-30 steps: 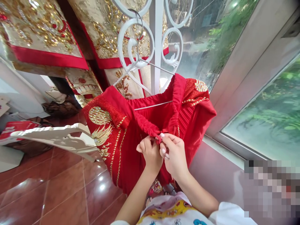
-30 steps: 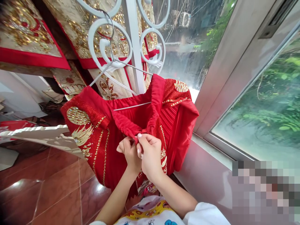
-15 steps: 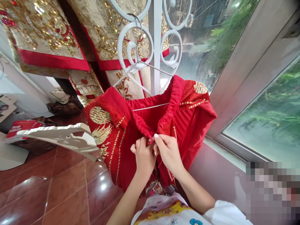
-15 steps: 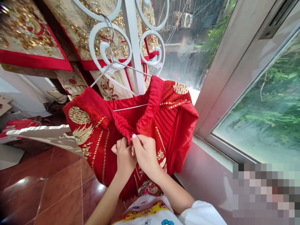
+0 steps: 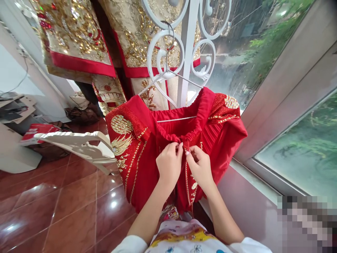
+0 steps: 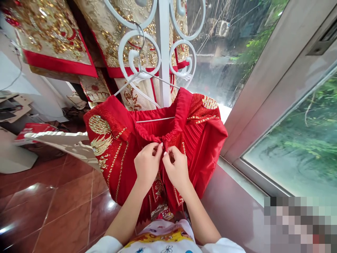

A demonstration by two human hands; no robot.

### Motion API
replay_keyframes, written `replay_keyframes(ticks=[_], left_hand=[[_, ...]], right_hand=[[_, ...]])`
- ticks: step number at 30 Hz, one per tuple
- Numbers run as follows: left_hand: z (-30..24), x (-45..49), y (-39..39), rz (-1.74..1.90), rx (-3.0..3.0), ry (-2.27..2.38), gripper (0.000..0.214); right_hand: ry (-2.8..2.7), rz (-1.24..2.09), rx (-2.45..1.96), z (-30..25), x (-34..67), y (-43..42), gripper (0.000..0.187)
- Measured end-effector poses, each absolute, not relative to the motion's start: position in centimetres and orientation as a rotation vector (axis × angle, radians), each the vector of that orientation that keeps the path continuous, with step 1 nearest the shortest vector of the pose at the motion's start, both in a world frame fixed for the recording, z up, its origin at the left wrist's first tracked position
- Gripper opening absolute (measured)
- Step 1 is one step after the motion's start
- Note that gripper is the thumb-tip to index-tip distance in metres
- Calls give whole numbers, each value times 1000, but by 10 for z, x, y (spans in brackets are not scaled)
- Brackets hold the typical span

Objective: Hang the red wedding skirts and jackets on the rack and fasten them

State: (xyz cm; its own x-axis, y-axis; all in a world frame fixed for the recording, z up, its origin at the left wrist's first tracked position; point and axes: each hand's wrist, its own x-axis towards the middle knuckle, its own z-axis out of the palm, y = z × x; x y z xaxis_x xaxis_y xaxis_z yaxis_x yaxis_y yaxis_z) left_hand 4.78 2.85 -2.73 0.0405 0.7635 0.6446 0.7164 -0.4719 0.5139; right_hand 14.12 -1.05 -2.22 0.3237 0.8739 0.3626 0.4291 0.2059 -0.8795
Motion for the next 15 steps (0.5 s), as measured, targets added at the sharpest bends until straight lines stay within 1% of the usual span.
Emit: replay_keyframes(ticks=[2,5,8,11,13,15], left_hand=[[-31,49,29,1378,2248,1618,19],[-35,51,29,1389,2183,1637,20],[-36,56,32,1405,2142,1691,24],[-36,57,36,1312,2190,1791,22],[-37,56,37,1304,2204,1815,24],[-37,54,38,1358,2185,1839,27]], right_hand=[[-1303,515,-1429,-23,144,-15,13],[-1317,599,-1412,-24,149,-19,12],[-1331,834,-1299,-25,154,-23,13],[-1394,1149,-1177,-28,158,-26,20],[-1435,1216,-1162,-31,161,-27,26],[-1477,1191,-1170,-33,163,-28,29]])
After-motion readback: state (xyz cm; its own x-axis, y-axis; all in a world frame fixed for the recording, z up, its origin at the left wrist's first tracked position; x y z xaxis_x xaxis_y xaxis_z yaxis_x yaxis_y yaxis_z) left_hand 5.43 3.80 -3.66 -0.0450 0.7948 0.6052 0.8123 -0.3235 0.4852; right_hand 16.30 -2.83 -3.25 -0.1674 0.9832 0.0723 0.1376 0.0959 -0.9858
